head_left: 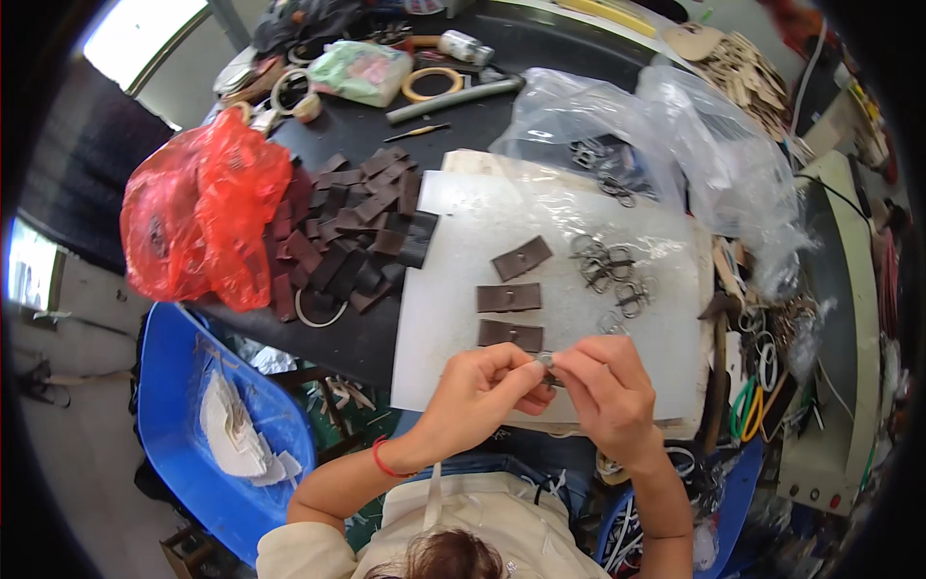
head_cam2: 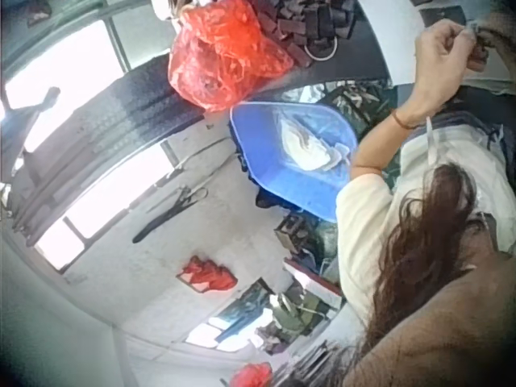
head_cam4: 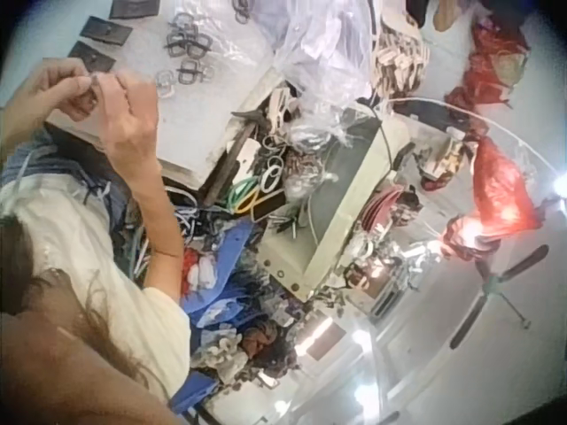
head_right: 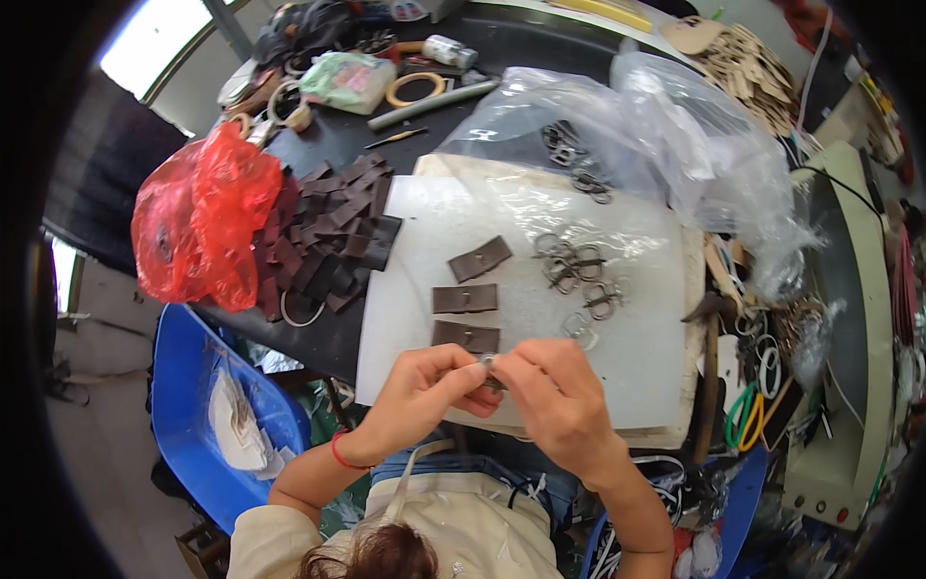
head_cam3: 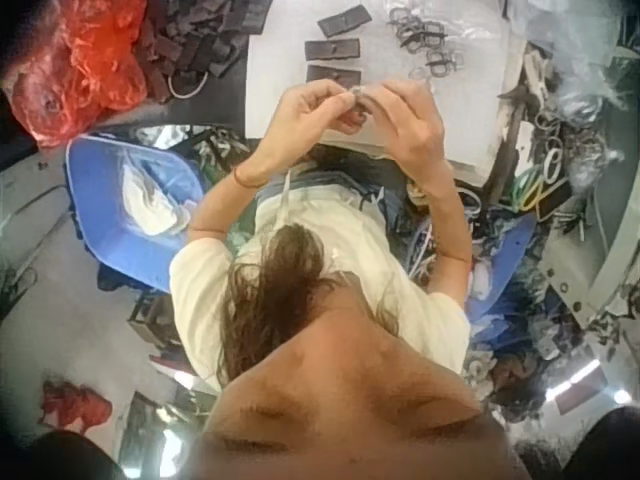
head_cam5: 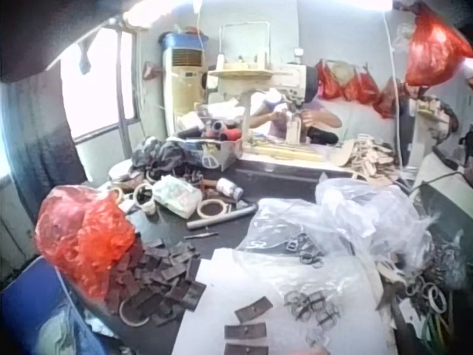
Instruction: The person uses a hammer and a metal punch to drive fasteners through small rectangular leather pieces placed on a white board. They then attach metal buckle frames to the prepared leather pieces, completing the assembly of several buckles.
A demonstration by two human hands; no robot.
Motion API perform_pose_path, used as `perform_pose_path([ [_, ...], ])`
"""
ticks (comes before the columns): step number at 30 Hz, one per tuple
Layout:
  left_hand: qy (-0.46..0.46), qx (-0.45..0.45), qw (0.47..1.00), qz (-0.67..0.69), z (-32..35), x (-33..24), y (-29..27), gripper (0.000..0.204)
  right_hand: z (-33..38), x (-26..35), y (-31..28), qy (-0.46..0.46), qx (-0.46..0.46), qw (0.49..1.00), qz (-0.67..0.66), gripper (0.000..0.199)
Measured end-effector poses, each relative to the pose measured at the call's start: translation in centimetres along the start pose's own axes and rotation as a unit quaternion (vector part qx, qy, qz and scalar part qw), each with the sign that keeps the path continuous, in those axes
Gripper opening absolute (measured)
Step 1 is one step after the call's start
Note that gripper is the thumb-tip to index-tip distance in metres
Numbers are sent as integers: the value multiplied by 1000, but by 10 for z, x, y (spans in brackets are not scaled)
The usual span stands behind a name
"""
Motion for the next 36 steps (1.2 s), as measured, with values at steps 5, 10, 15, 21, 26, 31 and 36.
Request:
perform_pose_path([
  [5,51,-28,998,6,3,2,-2,22,-3,8,-1,2,36,999,-9,45],
  [10,65,-35,997,20,7,5,-7,21,-4,7,8,-12,14,1000,-7,43],
  [15,225,-116,921,-296,-4,-28,-40,20,-2,7,9,57,-42,997,22,33],
  [21,378,-347,568,-643,-54,-60,-152,17,12,2,5,274,-105,953,-80,26],
  [26,383,-419,620,-542,-41,-66,-153,17,8,5,4,161,-29,986,-37,28],
  [31,209,-174,942,-198,-7,-39,-60,27,3,13,0,91,13,993,-77,32],
  [36,80,-32,983,-165,8,-23,-22,30,1,19,-5,61,-11,994,-94,36],
])
Point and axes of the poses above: each hand's wrist, its own z-axis away from the middle knuckle, its own y-axis out of the palm, x = y × z, the point moved 2 cm from there along -z, towards the middle knuckle, and after that the axes turned 3 degrees about y, right-handed, at the moved point
